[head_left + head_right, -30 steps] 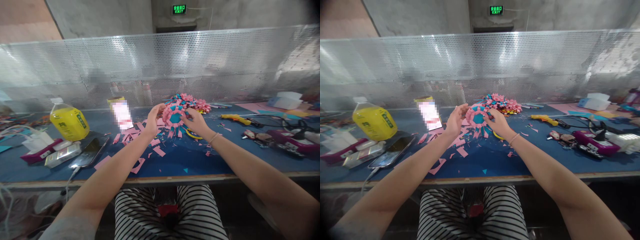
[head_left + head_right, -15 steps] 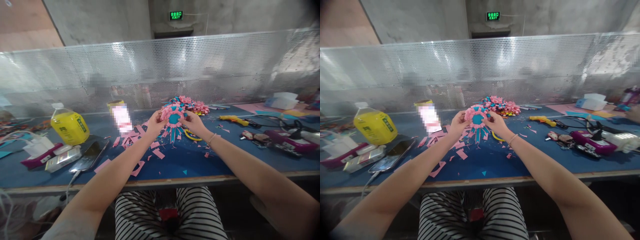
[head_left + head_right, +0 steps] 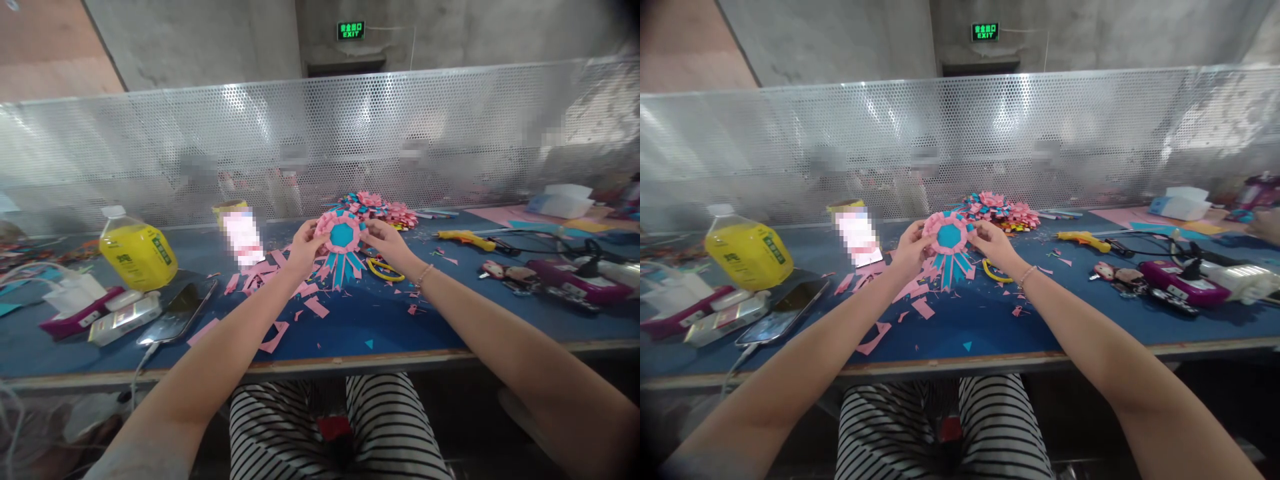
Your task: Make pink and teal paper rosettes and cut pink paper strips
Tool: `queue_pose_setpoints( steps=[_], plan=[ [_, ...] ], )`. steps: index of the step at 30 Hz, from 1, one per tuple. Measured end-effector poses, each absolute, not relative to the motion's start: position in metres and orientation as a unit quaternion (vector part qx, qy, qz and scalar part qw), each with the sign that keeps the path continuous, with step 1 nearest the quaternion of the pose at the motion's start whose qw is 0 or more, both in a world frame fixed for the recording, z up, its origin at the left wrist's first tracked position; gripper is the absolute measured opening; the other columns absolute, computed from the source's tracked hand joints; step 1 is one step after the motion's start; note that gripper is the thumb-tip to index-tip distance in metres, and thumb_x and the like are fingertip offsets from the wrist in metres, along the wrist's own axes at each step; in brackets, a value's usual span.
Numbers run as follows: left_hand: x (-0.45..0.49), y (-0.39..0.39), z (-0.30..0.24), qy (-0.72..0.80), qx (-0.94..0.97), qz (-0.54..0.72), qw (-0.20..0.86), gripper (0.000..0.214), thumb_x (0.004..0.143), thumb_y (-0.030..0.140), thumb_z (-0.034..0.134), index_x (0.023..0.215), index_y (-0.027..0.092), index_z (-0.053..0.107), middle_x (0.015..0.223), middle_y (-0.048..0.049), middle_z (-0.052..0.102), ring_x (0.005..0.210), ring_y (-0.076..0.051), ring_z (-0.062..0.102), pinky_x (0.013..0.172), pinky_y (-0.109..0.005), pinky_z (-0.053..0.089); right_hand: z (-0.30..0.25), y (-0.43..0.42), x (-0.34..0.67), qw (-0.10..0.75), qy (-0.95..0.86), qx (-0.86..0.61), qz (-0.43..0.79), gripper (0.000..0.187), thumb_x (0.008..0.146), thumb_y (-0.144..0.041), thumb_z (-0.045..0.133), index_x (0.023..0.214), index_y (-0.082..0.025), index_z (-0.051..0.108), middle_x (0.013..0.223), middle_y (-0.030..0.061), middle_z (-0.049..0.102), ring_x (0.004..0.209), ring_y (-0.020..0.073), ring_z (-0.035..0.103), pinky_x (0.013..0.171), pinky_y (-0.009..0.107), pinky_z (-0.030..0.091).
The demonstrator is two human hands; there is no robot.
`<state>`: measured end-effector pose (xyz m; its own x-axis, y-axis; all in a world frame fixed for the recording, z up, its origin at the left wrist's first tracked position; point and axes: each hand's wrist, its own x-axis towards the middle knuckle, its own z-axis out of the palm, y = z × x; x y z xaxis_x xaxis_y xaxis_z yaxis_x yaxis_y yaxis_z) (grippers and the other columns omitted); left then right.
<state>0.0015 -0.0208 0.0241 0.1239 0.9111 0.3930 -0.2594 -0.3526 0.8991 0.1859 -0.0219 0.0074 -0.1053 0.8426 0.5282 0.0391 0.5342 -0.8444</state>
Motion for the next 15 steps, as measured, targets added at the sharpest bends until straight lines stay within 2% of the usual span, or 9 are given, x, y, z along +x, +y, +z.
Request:
queue_pose_setpoints(
  steps=[5,7,9,11,12,13,15],
  plan=[
    [0.002,-0.020,0.027,0.308,0.508,0.577,0.561,0.019,0.056,0.015,0.064,0.070,0.018,0.051,0.058,0.0034,0.051,0.048,-0.008,0.048,0.047,-0.021,0.040,0.009,-0.023,0.185,0.560,-0.602,-0.375,0.428,0.024,0.068,-0.031,0.061,0.085,-0.019,0.049,0.067,-0.0031,0.057,0.054,0.0090,0.055,0.056,0.024,0.047],
    [-0.001,-0.016,0.024,0.374,0.516,0.511,0.577,0.015,0.058,0.016,0.062,0.062,0.017,0.047,0.050,0.0034,0.046,0.044,-0.008,0.045,0.048,-0.023,0.040,0.007,-0.020,0.189,0.499,-0.621,-0.453,0.401,0.017,0.071,-0.023,0.056,0.086,-0.018,0.051,0.065,-0.0011,0.059,0.051,0.0100,0.056,0.055,0.024,0.047],
    [-0.004,-0.011,0.020,0.462,0.554,0.421,0.549,0.012,0.061,0.018,0.060,0.060,0.016,0.048,0.049,0.0006,0.046,0.047,-0.011,0.048,0.051,-0.027,0.042,0.002,-0.016,0.195,0.398,-0.684,-0.538,0.291,0.016,0.070,-0.016,0.052,0.085,-0.015,0.055,0.064,0.0021,0.062,0.054,0.0126,0.057,0.057,0.025,0.046],
    [-0.007,-0.009,0.016,0.547,0.612,0.358,0.445,0.014,0.062,0.025,0.062,0.069,0.014,0.056,0.061,-0.0077,0.055,0.064,-0.022,0.058,0.059,-0.035,0.045,-0.003,-0.010,0.201,0.295,-0.743,-0.585,0.137,0.015,0.070,-0.014,0.050,0.081,-0.013,0.060,0.068,0.0063,0.065,0.065,0.0160,0.061,0.064,0.024,0.045],
    [-0.007,-0.009,0.015,0.574,0.644,0.354,0.360,0.025,0.063,0.029,0.063,0.080,0.012,0.058,0.075,-0.0135,0.059,0.081,-0.030,0.059,0.066,-0.040,0.046,-0.005,-0.008,0.204,0.258,-0.758,-0.594,0.072,0.015,0.071,-0.014,0.049,0.079,-0.013,0.062,0.073,0.0082,0.066,0.071,0.0174,0.062,0.067,0.024,0.044],
    [-0.005,-0.013,0.015,0.586,0.674,0.364,0.263,0.038,0.063,0.034,0.063,0.093,0.010,0.058,0.092,-0.0188,0.059,0.099,-0.036,0.053,0.076,-0.045,0.044,-0.008,-0.006,0.208,0.232,-0.763,-0.602,0.027,0.016,0.072,-0.014,0.048,0.079,-0.013,0.063,0.078,0.0098,0.067,0.077,0.0186,0.062,0.070,0.024,0.043],
    [0.006,-0.029,0.019,0.547,0.731,0.400,0.079,0.059,0.068,0.039,0.059,0.118,0.009,0.046,0.125,-0.0224,0.043,0.124,-0.040,0.030,0.094,-0.051,0.032,-0.012,-0.001,0.213,0.206,-0.753,-0.624,-0.011,0.020,0.075,-0.016,0.044,0.082,-0.013,0.063,0.085,0.0116,0.067,0.083,0.0198,0.062,0.072,0.024,0.042]
  ],
)
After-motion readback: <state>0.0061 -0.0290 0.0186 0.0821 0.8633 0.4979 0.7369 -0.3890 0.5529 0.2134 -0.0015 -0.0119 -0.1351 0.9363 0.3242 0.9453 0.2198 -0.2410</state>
